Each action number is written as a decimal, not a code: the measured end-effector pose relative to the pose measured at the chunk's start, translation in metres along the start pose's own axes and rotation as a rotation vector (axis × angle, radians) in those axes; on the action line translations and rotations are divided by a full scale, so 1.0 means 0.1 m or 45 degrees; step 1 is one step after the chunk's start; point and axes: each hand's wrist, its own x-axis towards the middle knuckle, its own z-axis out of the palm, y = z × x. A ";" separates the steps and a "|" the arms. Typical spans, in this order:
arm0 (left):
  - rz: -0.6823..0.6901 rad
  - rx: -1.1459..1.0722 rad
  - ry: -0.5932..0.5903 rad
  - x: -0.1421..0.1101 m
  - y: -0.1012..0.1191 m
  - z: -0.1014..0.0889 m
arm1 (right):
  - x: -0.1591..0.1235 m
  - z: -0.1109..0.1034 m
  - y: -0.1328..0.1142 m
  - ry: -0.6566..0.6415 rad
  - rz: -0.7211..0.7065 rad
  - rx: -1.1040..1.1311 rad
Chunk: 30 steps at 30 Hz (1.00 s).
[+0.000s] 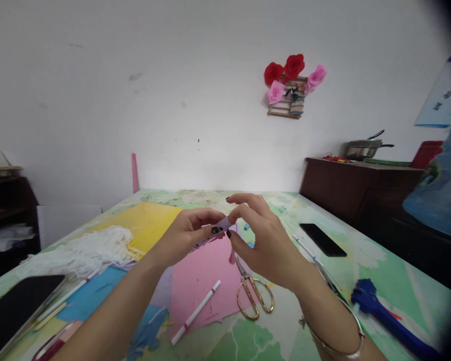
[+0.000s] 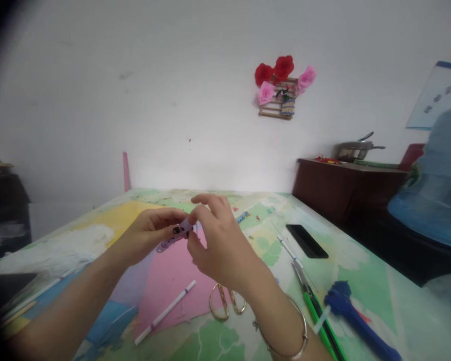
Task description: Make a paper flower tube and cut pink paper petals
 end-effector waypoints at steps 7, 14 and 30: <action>-0.022 -0.068 0.010 0.00 -0.02 -0.01 | 0.00 -0.01 -0.01 0.071 0.011 0.017; -0.051 -0.234 0.044 0.00 -0.03 0.00 | 0.01 -0.01 -0.04 0.173 0.007 0.047; -0.092 -0.423 0.029 0.02 -0.05 0.05 | 0.00 -0.03 0.01 0.667 0.285 0.123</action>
